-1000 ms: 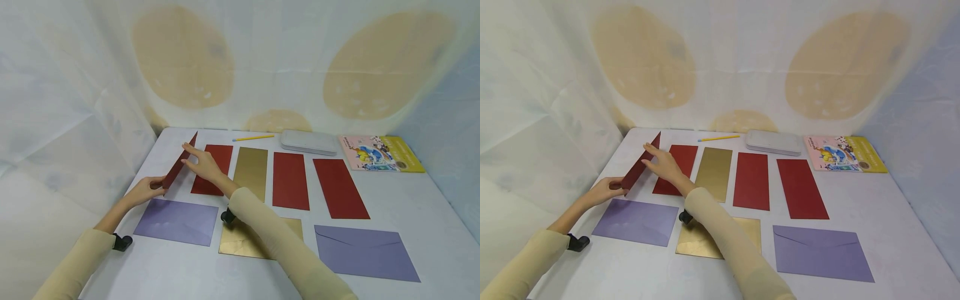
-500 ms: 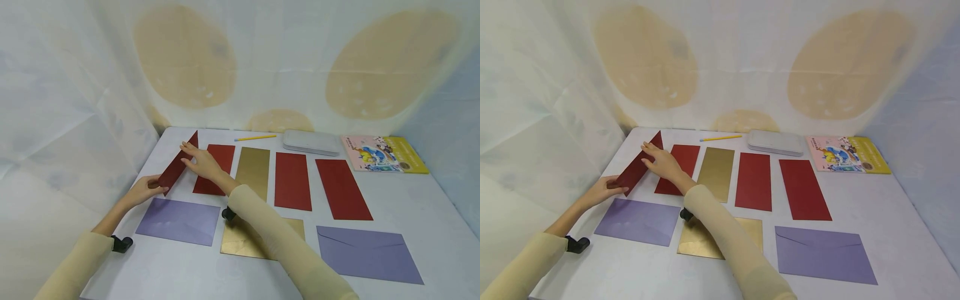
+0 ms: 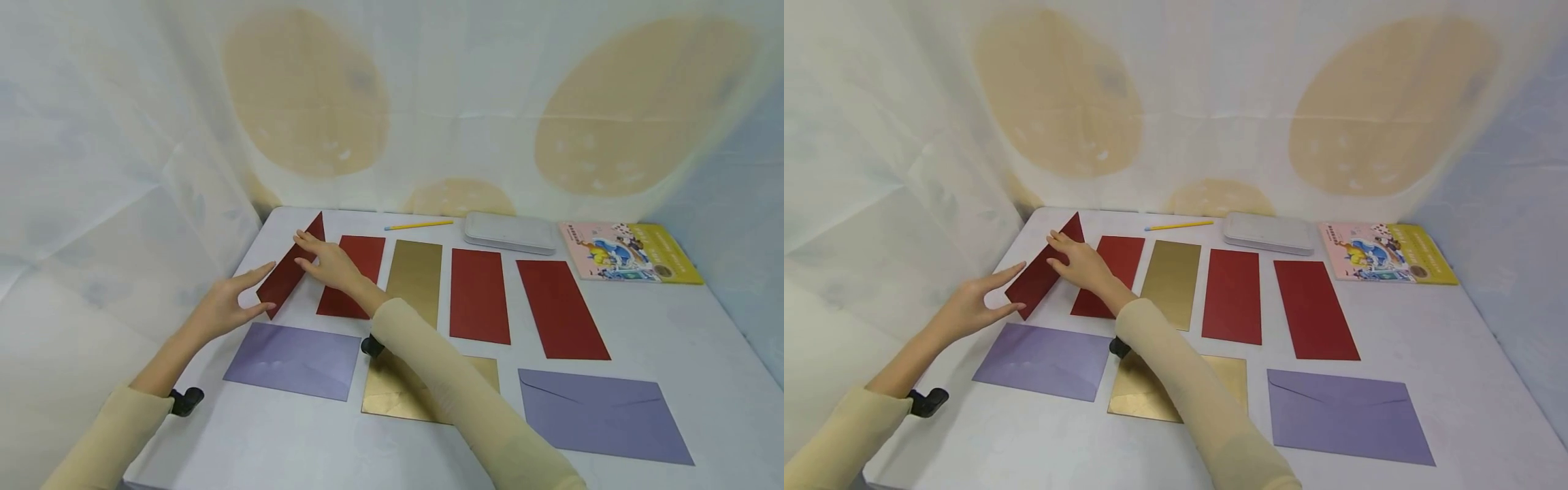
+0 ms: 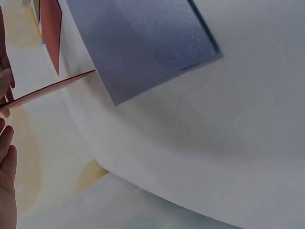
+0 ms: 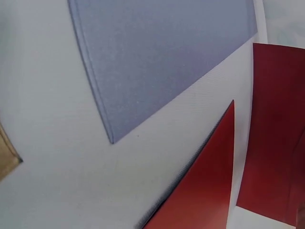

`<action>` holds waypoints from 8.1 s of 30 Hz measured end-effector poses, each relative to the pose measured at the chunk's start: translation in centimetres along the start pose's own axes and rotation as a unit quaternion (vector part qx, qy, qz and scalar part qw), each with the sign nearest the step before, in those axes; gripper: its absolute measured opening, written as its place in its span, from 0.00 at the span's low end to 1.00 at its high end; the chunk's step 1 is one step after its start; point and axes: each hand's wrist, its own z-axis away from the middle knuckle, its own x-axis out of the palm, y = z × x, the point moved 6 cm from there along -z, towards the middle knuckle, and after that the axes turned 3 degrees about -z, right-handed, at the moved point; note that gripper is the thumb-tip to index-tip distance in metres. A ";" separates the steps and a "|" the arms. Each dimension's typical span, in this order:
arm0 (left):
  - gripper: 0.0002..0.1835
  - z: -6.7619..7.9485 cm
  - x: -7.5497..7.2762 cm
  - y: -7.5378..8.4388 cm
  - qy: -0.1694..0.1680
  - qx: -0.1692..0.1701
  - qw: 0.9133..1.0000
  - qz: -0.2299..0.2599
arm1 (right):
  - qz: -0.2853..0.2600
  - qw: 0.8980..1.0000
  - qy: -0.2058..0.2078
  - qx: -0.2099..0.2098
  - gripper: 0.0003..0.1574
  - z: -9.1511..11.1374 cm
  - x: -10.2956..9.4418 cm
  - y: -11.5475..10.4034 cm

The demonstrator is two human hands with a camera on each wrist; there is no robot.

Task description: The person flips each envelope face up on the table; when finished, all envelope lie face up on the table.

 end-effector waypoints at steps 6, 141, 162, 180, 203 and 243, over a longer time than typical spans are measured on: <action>0.41 0.0 0.0 0.3 -0.009 0.016 1.000 -0.015 | -0.013 1.000 -0.017 -0.011 0.34 -0.1 0.0 0.2; 0.52 -4.0 12.0 2.4 -0.169 -0.100 0.980 0.040 | 0.027 0.978 -0.115 0.170 0.37 5.8 -6.5 15.1; 0.47 -4.0 12.1 2.7 -0.153 -0.094 0.983 0.049 | 0.054 0.964 -0.159 0.205 0.42 4.9 -5.7 15.6; 0.51 -4.4 12.2 2.8 -0.177 -0.083 0.980 0.038 | -0.094 0.975 -0.055 0.193 0.34 5.6 -8.3 15.1; 0.37 -4.7 11.9 3.5 -0.210 -0.118 0.946 0.218 | -0.098 0.978 0.096 0.155 0.24 4.6 -12.4 12.5; 0.42 -6.9 7.2 7.0 -0.074 0.010 0.988 0.135 | -0.050 0.972 0.148 0.178 0.30 3.2 -11.5 10.8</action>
